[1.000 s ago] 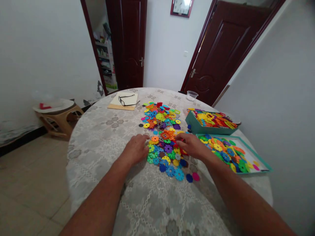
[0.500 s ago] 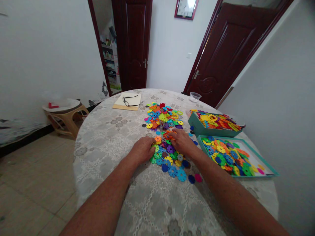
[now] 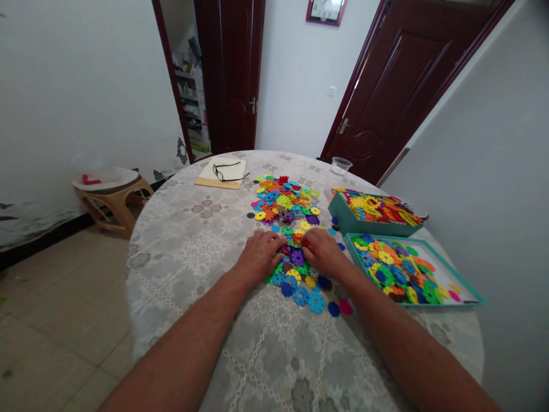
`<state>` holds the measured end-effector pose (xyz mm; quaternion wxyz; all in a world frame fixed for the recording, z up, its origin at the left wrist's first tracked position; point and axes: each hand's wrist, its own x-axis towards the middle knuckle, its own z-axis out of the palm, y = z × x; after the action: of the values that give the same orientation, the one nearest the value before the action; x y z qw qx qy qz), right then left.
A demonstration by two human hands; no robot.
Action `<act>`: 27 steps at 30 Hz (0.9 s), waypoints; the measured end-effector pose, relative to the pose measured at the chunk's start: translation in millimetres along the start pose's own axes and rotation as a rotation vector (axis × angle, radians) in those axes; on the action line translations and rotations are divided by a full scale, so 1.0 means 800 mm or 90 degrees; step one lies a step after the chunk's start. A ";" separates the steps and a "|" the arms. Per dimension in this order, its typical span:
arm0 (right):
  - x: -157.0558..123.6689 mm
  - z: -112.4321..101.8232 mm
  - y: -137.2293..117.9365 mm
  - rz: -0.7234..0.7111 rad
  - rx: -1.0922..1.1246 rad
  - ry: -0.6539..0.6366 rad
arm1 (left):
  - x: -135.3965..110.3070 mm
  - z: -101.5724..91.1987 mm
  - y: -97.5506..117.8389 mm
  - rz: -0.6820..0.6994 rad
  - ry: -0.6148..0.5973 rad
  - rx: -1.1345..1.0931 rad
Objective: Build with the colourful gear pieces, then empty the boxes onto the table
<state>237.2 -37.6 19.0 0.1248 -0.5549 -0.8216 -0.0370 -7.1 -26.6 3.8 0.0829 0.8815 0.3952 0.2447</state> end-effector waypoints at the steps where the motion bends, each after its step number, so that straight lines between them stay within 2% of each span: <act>1: -0.002 0.000 0.000 -0.001 0.011 0.002 | 0.002 0.003 0.002 0.002 -0.003 0.010; 6: -0.009 -0.003 -0.003 -0.016 0.043 0.012 | 0.009 0.013 0.008 0.004 -0.014 0.022; 9: -0.012 -0.010 -0.003 -0.001 0.096 0.072 | 0.010 0.009 0.008 0.009 -0.013 0.002; 11: -0.013 -0.018 -0.001 0.039 0.155 0.133 | 0.010 0.004 0.006 0.002 -0.009 -0.027; 14: -0.013 -0.032 0.008 0.165 0.268 0.184 | 0.012 -0.006 0.002 -0.053 0.022 -0.073; 17: -0.013 -0.042 0.021 0.294 0.387 0.181 | 0.012 -0.017 -0.001 -0.134 0.070 -0.146; 19: -0.015 -0.045 0.029 0.328 0.453 0.164 | 0.011 -0.023 -0.003 -0.174 0.090 -0.201; 23: -0.022 -0.046 0.038 0.322 0.508 0.116 | 0.010 -0.029 -0.006 -0.198 0.101 -0.228; 27: -0.028 -0.064 0.055 0.328 0.480 0.175 | 0.011 -0.029 -0.007 -0.183 0.105 -0.202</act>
<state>294.4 -51.2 59.6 0.4302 -0.6464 -0.5895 0.2225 -17.5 -17.2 25.1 0.2218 0.7691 0.4790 0.3603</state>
